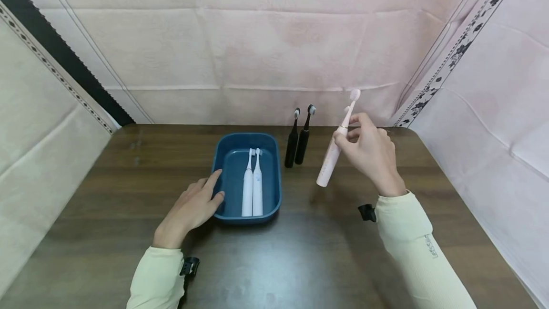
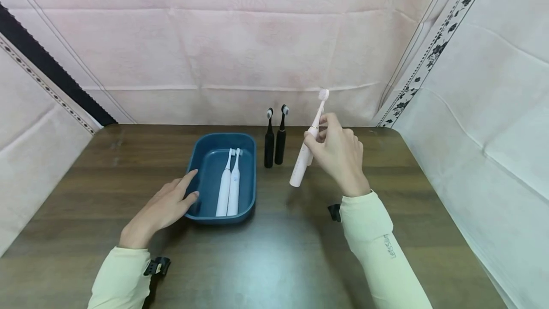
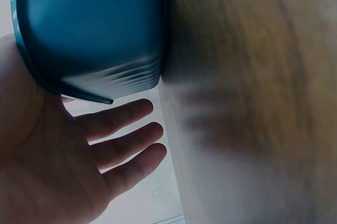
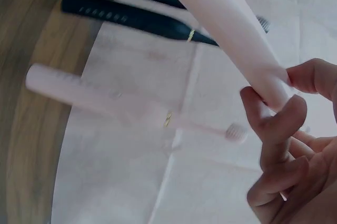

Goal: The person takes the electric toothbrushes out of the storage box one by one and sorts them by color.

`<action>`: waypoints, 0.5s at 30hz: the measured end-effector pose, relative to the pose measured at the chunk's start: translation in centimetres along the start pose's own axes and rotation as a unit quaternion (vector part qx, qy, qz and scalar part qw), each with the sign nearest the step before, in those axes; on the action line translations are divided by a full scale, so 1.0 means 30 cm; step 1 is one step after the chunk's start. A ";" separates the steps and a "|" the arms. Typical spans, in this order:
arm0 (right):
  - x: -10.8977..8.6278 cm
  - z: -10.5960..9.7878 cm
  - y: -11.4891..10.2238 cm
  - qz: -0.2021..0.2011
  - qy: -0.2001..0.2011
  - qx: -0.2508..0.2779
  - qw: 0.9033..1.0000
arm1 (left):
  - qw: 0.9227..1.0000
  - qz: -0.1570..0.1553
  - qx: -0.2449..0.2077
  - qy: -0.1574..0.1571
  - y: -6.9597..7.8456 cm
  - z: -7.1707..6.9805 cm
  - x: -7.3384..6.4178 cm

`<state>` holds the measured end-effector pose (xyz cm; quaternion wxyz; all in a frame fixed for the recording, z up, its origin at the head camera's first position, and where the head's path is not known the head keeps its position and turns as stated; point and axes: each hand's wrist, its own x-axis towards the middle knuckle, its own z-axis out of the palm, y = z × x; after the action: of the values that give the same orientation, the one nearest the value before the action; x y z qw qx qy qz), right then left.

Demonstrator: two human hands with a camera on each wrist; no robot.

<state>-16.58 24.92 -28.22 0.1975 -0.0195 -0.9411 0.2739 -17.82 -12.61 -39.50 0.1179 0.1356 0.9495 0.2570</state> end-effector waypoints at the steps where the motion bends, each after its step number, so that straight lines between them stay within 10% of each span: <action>1: -0.001 0.000 0.009 -0.005 0.014 -0.004 1.000 | 1.000 0.000 0.000 0.000 0.001 0.000 0.001; 15: -0.006 -0.019 0.112 -0.027 0.126 -0.049 0.990 | 1.000 0.003 0.002 -0.004 0.002 -0.003 -0.001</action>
<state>-16.45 28.02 -29.59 0.3209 -0.0386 -0.9211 0.2171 -17.81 -12.61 -39.39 0.1211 0.1397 0.9492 0.2546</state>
